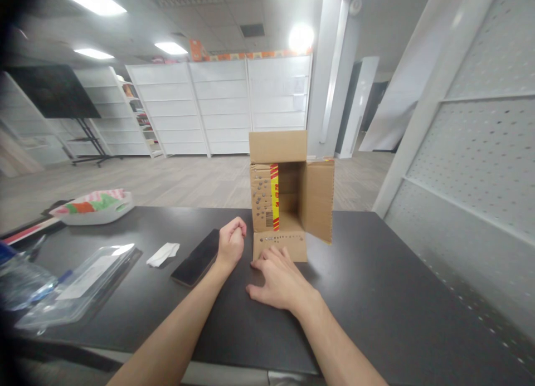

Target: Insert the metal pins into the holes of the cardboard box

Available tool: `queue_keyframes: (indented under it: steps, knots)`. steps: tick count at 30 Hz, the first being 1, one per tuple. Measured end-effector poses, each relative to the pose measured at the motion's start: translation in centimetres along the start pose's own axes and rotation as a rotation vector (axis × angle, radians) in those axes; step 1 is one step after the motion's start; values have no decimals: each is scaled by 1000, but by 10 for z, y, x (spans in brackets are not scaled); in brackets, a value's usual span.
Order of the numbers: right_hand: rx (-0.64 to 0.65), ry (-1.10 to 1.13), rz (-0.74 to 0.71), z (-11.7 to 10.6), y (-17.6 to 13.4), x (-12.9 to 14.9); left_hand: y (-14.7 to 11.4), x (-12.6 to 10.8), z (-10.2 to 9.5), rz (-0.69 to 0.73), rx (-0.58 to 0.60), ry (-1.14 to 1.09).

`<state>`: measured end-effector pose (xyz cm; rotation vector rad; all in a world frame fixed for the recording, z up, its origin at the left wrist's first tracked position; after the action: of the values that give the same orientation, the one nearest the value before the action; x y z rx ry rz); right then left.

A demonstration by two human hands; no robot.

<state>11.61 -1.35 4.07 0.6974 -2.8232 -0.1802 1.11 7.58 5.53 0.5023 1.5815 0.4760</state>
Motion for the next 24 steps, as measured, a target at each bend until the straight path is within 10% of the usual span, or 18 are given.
queue_keyframes:
  steps: [24]
  knots:
    - [6,-23,-47,-2,3,5,0,-1,1,7,0,0]
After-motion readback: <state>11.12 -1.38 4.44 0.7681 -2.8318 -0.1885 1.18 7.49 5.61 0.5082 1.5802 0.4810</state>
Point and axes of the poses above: each hand's wrist, its own y-axis towards the middle knuckle, its own z-axis out of the palm, x = y × z, the point moved 8 cm from there along y, towards the middle knuckle, and after that the axes turned 8 degrees about -y, right-handed, at the moved point
